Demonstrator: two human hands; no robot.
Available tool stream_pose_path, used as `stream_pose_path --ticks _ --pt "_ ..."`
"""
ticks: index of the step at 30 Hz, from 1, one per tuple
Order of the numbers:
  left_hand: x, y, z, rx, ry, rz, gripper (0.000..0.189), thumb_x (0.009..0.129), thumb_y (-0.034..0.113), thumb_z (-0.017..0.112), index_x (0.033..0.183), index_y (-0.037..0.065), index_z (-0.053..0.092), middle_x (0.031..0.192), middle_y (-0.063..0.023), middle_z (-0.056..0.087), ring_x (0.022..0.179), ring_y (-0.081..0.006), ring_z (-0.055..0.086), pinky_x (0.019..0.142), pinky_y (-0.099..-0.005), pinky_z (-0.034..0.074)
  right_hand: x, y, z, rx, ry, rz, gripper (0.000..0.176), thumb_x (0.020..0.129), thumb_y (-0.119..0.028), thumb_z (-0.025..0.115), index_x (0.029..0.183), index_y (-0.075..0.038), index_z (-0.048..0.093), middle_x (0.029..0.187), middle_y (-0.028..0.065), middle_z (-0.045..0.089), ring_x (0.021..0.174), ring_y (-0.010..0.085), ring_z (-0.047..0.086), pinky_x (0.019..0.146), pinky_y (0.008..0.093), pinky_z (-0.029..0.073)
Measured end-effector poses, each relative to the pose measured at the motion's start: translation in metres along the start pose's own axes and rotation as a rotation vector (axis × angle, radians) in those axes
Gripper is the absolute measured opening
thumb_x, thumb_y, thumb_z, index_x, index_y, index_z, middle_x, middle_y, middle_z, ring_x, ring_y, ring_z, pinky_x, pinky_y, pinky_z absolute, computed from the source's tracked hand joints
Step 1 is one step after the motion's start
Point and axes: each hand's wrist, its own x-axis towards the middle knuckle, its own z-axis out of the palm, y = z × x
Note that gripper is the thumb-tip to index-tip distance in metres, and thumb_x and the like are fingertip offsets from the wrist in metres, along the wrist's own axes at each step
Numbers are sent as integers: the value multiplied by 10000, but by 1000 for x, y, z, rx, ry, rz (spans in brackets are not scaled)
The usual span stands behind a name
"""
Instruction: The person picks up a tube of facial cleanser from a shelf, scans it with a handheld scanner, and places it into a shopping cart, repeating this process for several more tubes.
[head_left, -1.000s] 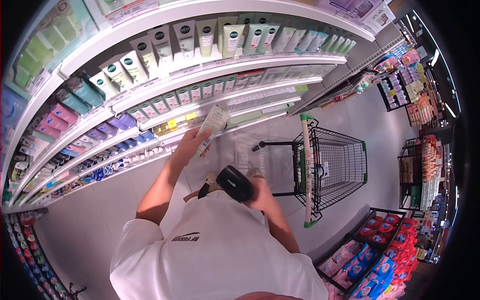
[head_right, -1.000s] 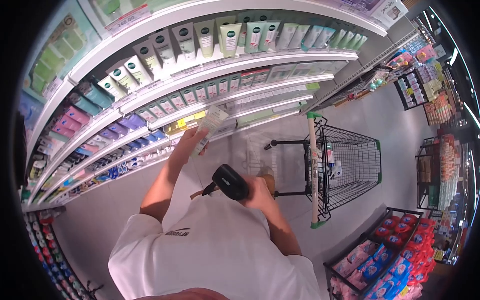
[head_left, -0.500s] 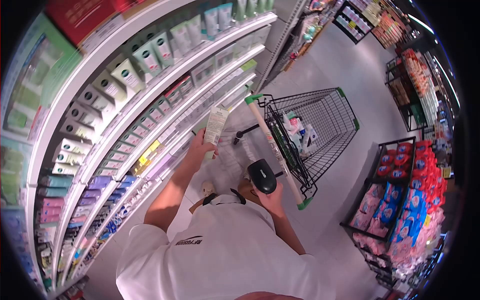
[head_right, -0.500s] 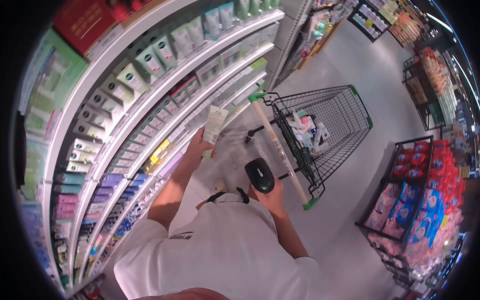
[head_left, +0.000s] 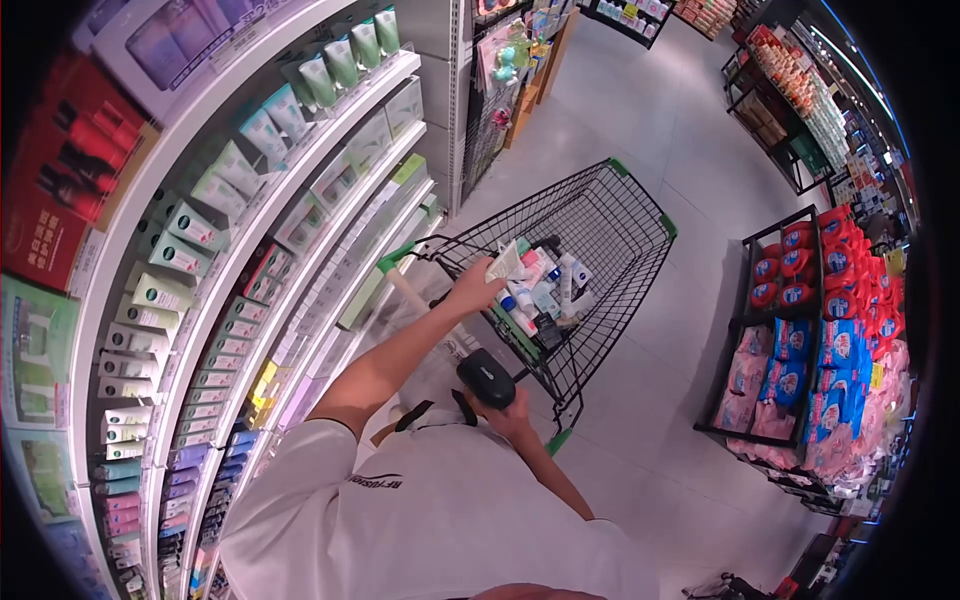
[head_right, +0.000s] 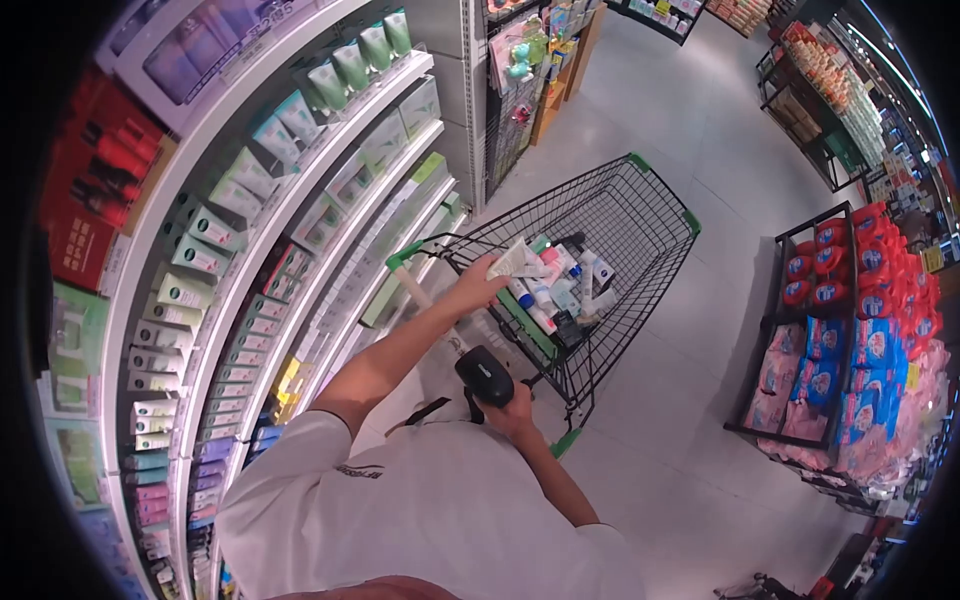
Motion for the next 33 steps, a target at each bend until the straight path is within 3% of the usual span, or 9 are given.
stream_pose_path --ticks 1,2,3,6,15,18,23,30,33 --pt "23 -12 11 2 1 2 504 889 242 681 1319 33 519 933 -86 671 610 -124 634 458 -283 479 2 4 -4 222 -26 143 312 763 -137 807 1040 -35 706 875 107 729 775 189 691 745 335 545" --pt "45 -23 22 173 20 -59 543 861 323 668 1297 24 545 986 -154 689 773 -231 673 638 -364 520 5 8 -6 445 -53 286 299 778 -126 794 1044 -22 704 864 102 729 779 186 687 759 338 545" --pt "61 -28 29 344 39 -122 596 832 404 656 1276 15 572 1038 -223 708 936 -338 713 817 -445 561 9 11 -3 428 58 99 264 797 -107 771 1031 -6 702 850 99 727 766 170 671 748 333 536" --pt "82 -28 44 573 48 -184 635 825 482 603 1273 32 595 1134 -255 687 1077 -416 660 951 -486 503 11 23 -11 305 -44 40 215 858 -78 714 1058 -3 690 874 57 716 707 131 642 670 316 543" --pt "64 -31 60 416 -121 -32 574 921 437 622 1302 12 554 1171 -194 677 1078 -381 653 907 -432 508 28 6 -47 255 -198 -117 249 771 -116 731 993 -17 675 790 117 674 666 194 637 653 334 507" --pt "33 -17 42 466 3 190 511 896 347 662 1292 36 577 1079 -159 695 1031 -367 657 869 -427 517 33 8 -52 210 -173 -163 245 764 -125 735 981 -24 680 795 122 681 672 228 645 661 334 513" --pt "-30 -24 1 882 331 560 402 850 262 685 1184 42 634 1163 -129 652 1227 -321 522 1050 -461 403 37 15 -51 94 -189 -123 217 745 -133 755 939 -45 709 810 139 700 703 281 693 683 357 533" --pt "-61 -54 -3 851 457 617 265 832 249 662 1021 65 647 1077 -89 617 1161 -286 531 1111 -501 336 60 -24 -13 375 -41 20 176 805 -41 777 922 -1 653 764 54 684 656 157 656 632 314 525" --pt "-64 -52 -4 857 428 637 248 809 233 654 973 52 610 1105 -94 601 1204 -295 517 1112 -507 345 54 1 11 439 -24 204 341 825 -16 772 1082 25 551 883 86 667 743 168 663 675 304 534"
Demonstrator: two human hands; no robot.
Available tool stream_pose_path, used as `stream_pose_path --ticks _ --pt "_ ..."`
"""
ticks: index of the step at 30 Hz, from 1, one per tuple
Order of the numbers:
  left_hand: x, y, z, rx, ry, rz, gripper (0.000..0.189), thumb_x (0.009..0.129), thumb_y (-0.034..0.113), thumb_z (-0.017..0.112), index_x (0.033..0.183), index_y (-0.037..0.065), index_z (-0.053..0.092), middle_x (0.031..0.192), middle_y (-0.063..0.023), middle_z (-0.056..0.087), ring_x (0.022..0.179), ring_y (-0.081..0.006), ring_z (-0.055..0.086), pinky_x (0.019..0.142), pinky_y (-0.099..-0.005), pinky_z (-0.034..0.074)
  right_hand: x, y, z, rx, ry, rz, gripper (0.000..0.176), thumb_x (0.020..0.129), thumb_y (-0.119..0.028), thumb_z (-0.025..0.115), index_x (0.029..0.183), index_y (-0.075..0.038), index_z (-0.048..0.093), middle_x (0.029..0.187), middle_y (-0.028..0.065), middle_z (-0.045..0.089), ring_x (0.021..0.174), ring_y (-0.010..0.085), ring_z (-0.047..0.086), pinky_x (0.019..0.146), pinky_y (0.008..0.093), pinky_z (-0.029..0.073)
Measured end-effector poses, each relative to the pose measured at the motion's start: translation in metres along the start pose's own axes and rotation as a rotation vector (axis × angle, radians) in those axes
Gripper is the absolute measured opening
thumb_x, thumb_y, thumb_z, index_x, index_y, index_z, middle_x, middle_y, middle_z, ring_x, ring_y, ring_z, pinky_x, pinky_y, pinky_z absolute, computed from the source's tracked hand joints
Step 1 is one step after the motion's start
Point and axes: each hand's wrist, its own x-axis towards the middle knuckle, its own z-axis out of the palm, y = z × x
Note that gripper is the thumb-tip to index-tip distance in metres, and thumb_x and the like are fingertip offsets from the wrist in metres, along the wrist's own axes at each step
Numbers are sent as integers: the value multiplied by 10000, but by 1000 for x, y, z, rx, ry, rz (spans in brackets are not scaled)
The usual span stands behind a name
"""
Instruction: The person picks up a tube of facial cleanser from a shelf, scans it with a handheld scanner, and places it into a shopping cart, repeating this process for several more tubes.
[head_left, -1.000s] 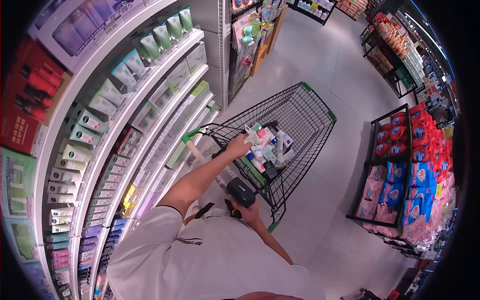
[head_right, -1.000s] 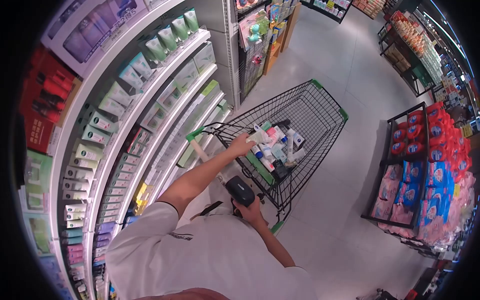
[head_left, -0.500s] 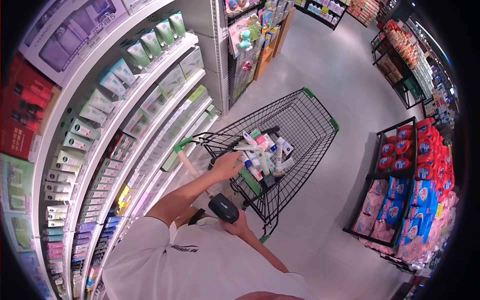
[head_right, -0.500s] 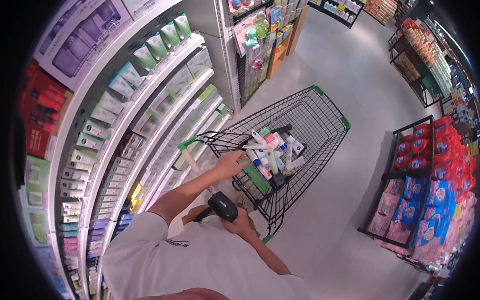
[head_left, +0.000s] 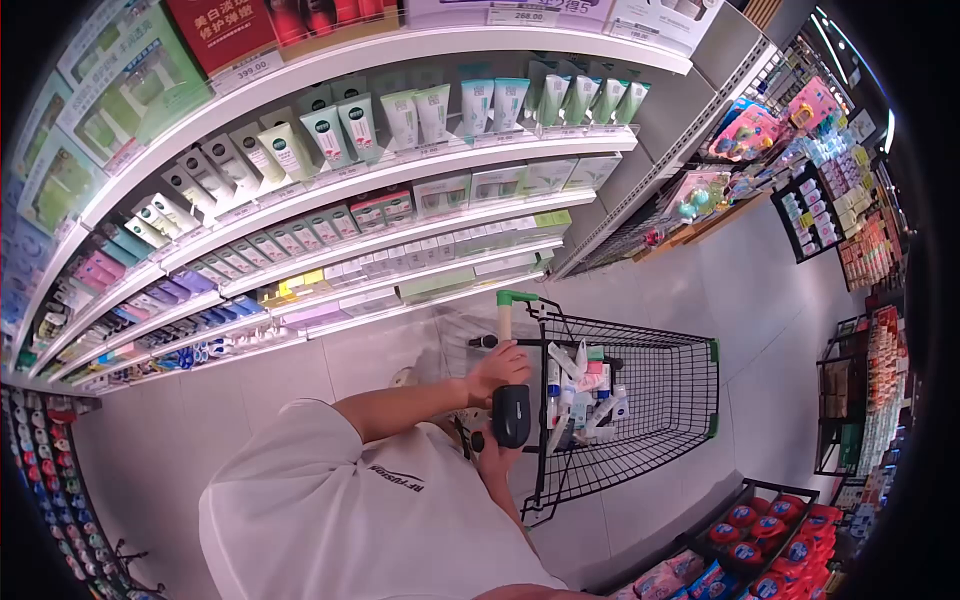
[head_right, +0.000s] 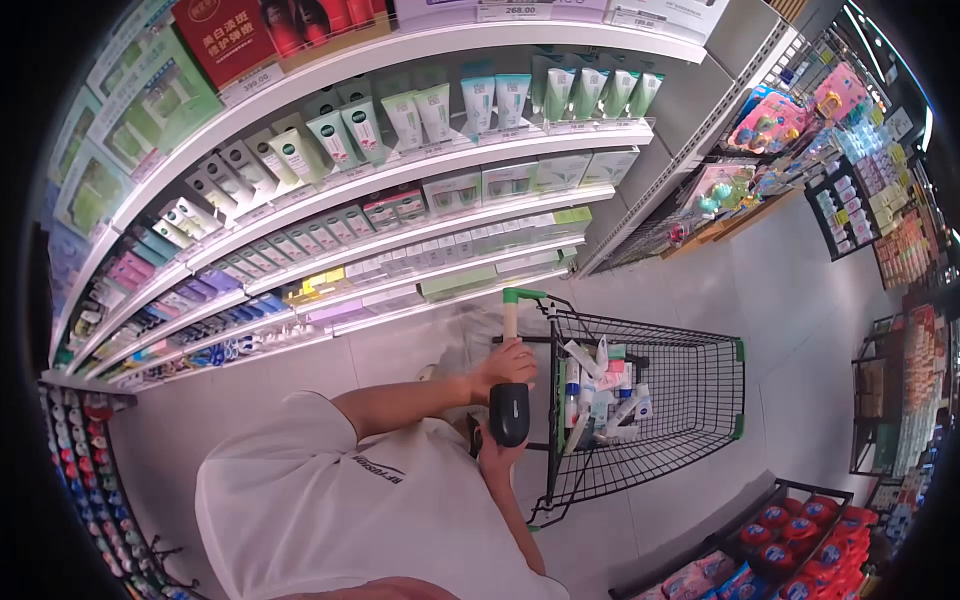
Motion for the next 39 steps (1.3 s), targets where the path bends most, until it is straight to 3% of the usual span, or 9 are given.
stream_pose_path --ticks 5,7,8,11,16,19,20,25,39 --pt "-20 -16 -16 -68 52 30 372 797 208 691 1134 67 616 1182 -111 589 1237 -307 511 1107 -488 360 5 -12 18 -53 45 -8 454 838 12 741 1199 38 467 985 121 650 853 186 670 723 328 554" --pt "-38 -27 -31 -83 168 -86 418 796 174 697 1189 61 605 1228 -128 585 1252 -334 506 1087 -471 393 7 15 18 -16 270 0 440 854 33 700 1229 50 470 1045 137 657 886 197 669 757 344 548" --pt "-49 -35 -49 -87 198 -165 429 798 153 698 1204 56 603 1245 -136 585 1248 -348 508 1075 -464 408 13 -18 30 -49 121 -116 370 878 96 548 1245 55 545 1256 156 633 1159 250 627 1023 348 435" --pt "-93 -75 -97 -71 374 -351 389 839 175 674 1193 29 604 1236 -163 593 1202 -363 537 1016 -461 444 37 -1 20 -47 106 -346 301 879 94 552 1179 59 554 1223 161 635 1169 292 630 1028 377 435" --pt "-164 -133 -175 135 715 -556 345 827 92 660 1158 5 611 1150 -186 619 1098 -403 569 954 -484 453 66 23 29 147 398 -276 445 896 27 590 1330 38 495 1242 225 600 1144 323 617 763 396 589" --pt "-177 -158 -228 285 874 -647 359 851 81 639 1195 -3 580 1183 -182 604 1126 -398 531 998 -489 391 67 40 17 -93 282 -450 471 900 47 574 1361 84 487 1244 244 619 1162 311 618 895 396 543" --pt "-174 -161 -249 277 905 -667 385 865 101 646 1227 -2 563 1198 -184 596 1154 -380 506 1023 -470 366 61 24 34 -93 365 -398 333 890 45 589 1219 81 551 1146 178 678 1038 237 644 876 343 509" --pt "-153 -181 -314 393 1118 -728 511 862 209 719 1292 18 519 1277 -168 546 1243 -352 426 1069 -478 283 62 4 53 -170 380 -431 305 922 10 604 1216 86 576 1098 150 690 978 199 639 857 325 504" --pt "-92 -224 -350 571 1141 -742 829 748 351 827 1372 -12 420 1254 -172 532 1240 -347 417 1048 -501 237 65 6 58 -371 460 -461 138 897 10 648 984 109 688 902 120 714 835 191 680 800 326 542"
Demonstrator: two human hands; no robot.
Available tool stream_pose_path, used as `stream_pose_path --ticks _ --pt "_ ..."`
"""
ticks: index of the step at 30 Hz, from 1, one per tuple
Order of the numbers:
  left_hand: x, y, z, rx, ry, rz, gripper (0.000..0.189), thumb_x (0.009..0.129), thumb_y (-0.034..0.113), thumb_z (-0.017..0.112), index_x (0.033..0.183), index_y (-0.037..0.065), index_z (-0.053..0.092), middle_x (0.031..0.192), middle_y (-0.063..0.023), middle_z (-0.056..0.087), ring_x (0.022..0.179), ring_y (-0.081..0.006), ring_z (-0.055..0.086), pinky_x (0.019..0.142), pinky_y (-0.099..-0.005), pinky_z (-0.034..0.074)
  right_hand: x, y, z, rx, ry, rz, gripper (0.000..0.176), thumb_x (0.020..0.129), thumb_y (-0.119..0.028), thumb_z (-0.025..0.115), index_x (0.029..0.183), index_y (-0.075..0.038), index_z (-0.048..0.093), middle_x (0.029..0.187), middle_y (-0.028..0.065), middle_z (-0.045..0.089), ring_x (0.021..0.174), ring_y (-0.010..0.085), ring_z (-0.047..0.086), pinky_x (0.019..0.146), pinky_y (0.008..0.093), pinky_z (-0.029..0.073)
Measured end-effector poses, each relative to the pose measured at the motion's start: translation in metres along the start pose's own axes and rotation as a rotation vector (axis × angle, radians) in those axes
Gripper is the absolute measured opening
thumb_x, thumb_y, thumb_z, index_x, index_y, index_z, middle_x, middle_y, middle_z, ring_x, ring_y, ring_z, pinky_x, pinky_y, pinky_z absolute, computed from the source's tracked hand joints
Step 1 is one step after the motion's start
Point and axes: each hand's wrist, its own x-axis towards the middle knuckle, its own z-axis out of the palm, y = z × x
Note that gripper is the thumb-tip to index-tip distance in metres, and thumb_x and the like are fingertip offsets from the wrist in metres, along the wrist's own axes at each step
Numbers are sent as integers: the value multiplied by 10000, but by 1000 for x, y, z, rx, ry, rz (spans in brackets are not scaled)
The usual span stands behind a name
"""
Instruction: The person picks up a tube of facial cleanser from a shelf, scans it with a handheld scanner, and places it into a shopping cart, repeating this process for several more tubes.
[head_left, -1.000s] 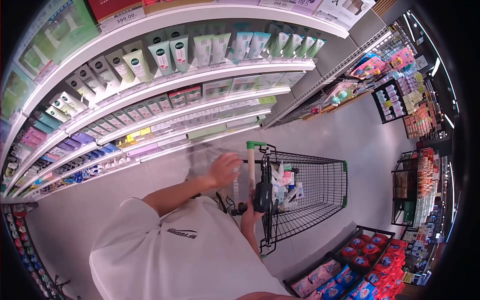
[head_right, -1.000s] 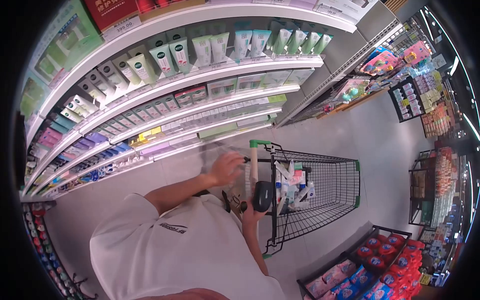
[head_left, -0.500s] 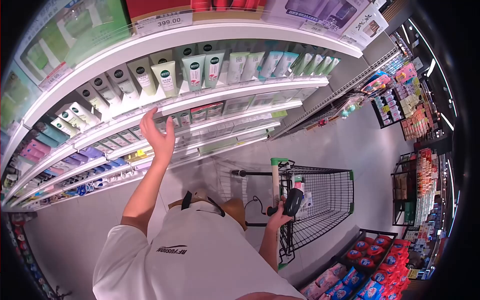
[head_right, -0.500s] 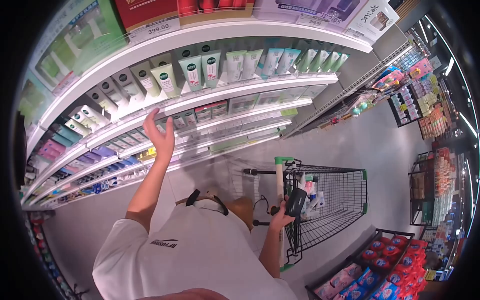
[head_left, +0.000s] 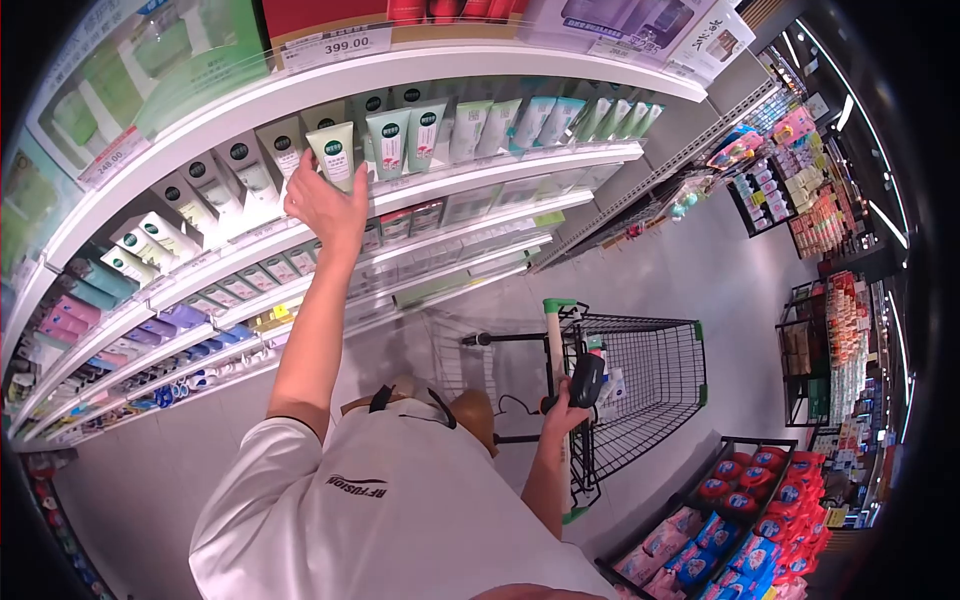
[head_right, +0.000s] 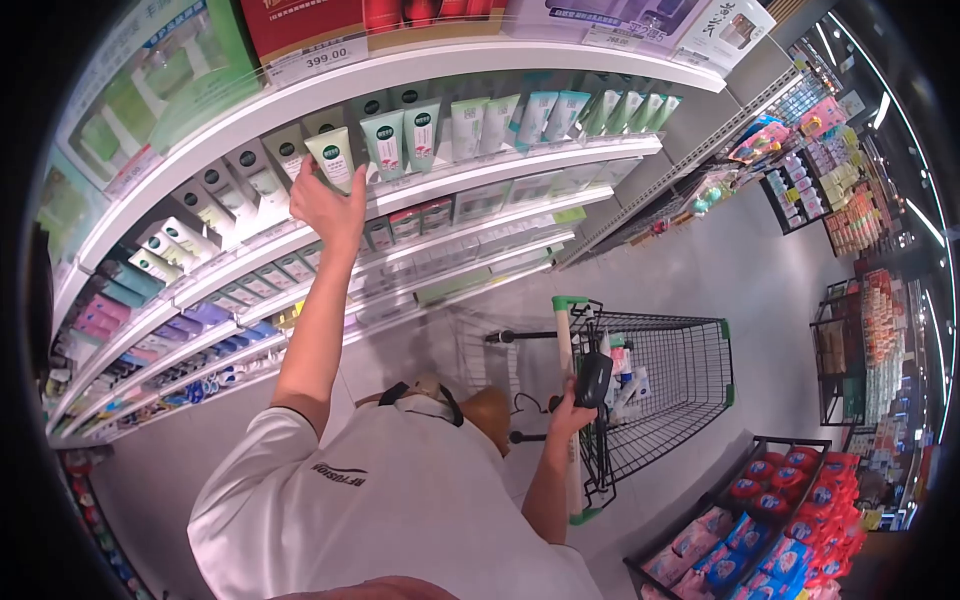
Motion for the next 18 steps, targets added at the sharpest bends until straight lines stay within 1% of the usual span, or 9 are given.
stream_pose_path --ticks 2,5,6,8,12,14,15,16,18 --pt "0 1 2 63 -29 -77 789 757 346 821 1353 -8 443 1230 -158 553 1201 -324 454 1013 -495 253 0 1 -2 -10 -23 -21 146 883 7 662 988 103 692 894 123 717 841 198 686 806 329 542" --pt "-3 -3 8 107 -5 -78 713 769 330 809 1306 -4 481 1172 -142 586 1143 -307 498 993 -496 258 -1 1 -4 2 -30 -36 144 874 6 669 984 95 697 897 120 719 834 196 684 799 326 539" --pt "-4 -5 10 107 -4 -77 713 769 330 809 1306 -4 481 1172 -142 586 1143 -307 498 993 -496 258 -1 2 -4 3 -29 -36 144 874 6 669 984 95 697 897 120 719 834 196 684 799 326 539" --pt "-4 -10 12 114 -61 -84 629 786 293 780 1270 0 504 1114 -135 609 1098 -296 529 993 -506 258 -1 3 -3 -10 -13 9 127 866 10 671 964 85 699 883 110 719 824 191 681 784 323 532" --pt "2 -9 11 10 -70 -108 558 800 235 732 1257 1 512 1074 -132 614 1078 -288 540 999 -522 255 0 9 -2 -24 2 17 115 858 5 675 944 78 699 868 101 717 812 187 679 777 322 525" --pt "8 -9 10 -62 46 60 524 802 199 693 1254 6 512 1071 -130 609 1077 -282 545 1021 -537 236 2 8 -1 -10 4 -18 119 851 -4 683 939 74 699 860 95 715 803 186 675 778 322 524" --pt "15 3 -4 -130 42 113 533 788 159 690 1261 -1 502 1069 -137 600 1041 -317 549 1029 -523 254 2 8 -1 -7 4 -22 119 851 -4 683 939 74 699 860 95 715 803 186 675 778 322 524" --pt "21 13 -19 -129 43 111 533 788 159 690 1261 -1 502 1069 -137 600 1041 -317 549 1029 -523 254 2 8 -2 -35 1 -4 122 850 -9 686 940 73 700 861 93 715 800 185 674 778 321 524" --pt "18 25 -46 -340 82 339 522 808 124 679 1273 -11 485 1072 -153 585 1015 -286 553 974 -445 364 1 3 -4 -69 -12 15 126 850 -14 689 940 72 700 861 91 715 798 183 673 778 320 525"
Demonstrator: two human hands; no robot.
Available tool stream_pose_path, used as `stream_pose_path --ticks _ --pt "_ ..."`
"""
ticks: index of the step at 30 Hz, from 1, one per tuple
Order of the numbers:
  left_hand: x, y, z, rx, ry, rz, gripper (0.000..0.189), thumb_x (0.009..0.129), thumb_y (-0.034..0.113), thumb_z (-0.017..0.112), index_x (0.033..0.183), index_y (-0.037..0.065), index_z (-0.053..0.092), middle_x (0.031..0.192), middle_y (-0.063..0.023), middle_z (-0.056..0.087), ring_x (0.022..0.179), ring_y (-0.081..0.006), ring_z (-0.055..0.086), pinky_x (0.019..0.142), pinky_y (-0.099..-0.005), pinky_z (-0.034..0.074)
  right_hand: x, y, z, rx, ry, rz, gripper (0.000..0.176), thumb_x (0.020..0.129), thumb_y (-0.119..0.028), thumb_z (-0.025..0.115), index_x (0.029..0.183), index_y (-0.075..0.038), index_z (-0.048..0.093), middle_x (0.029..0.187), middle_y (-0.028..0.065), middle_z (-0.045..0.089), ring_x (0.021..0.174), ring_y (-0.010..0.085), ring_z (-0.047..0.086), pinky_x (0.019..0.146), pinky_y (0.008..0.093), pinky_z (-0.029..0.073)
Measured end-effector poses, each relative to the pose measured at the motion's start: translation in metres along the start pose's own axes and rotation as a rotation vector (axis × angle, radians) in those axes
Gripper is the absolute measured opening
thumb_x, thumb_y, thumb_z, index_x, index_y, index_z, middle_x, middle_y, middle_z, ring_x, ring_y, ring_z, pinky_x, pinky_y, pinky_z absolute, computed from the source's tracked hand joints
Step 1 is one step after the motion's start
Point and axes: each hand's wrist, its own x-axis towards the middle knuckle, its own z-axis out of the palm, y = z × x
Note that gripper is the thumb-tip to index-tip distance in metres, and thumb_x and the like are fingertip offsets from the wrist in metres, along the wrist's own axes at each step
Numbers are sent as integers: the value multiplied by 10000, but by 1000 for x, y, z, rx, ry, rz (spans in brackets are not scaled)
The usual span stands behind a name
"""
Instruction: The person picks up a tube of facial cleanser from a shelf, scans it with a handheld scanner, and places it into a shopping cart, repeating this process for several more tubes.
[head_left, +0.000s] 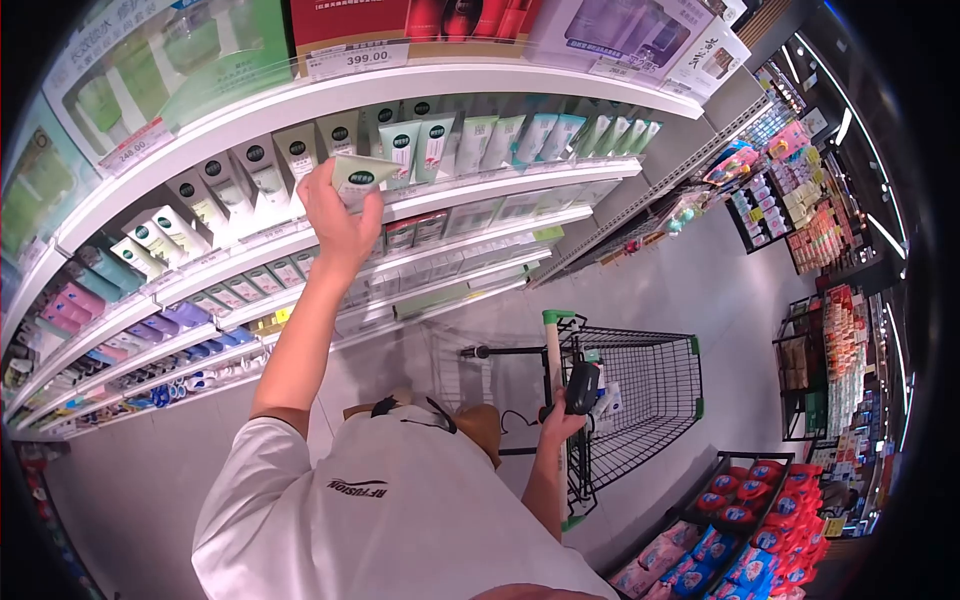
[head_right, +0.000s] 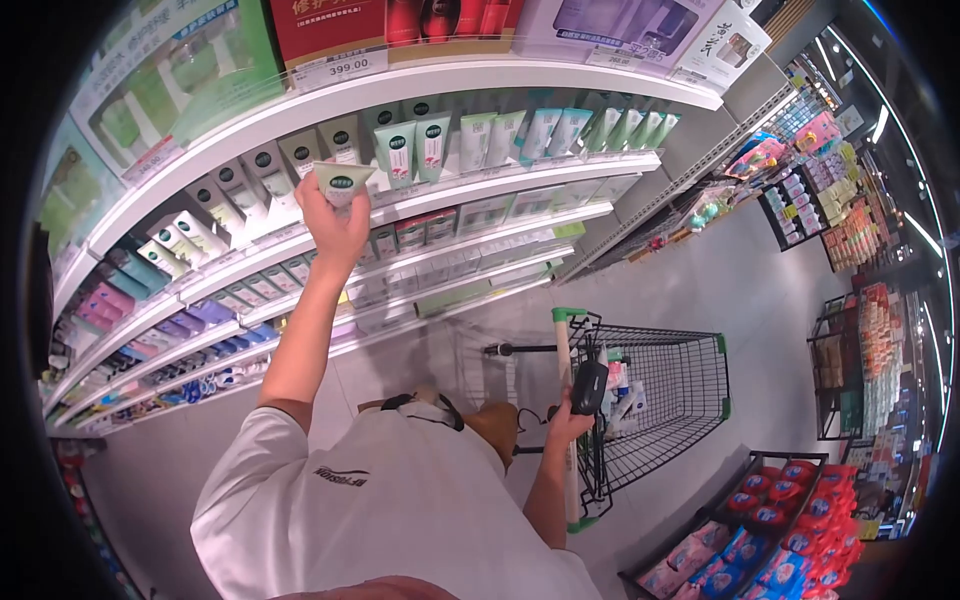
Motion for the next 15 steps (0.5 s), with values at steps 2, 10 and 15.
stream_pose_path --ticks 2,10,15 --pt "-17 31 -20 -387 -39 -254 529 838 85 650 1308 -23 431 1049 -138 563 929 -219 551 854 -335 451 -2 -16 5 79 14 150 124 854 -21 685 937 70 701 857 86 715 784 182 667 766 325 526" --pt "-43 37 -90 -1587 -317 -1473 533 989 368 411 1383 19 492 1000 -73 593 641 -150 539 583 -312 470 0 -18 2 36 -50 -63 146 861 4 672 972 94 702 849 108 720 789 196 671 751 342 526" --pt "-49 18 -108 -1627 -488 -1563 582 1035 461 409 1380 2 505 922 -104 650 567 -152 567 480 -264 473 -28 -37 12 173 -212 -56 99 841 25 708 929 69 705 840 77 704 785 151 658 698 319 524"
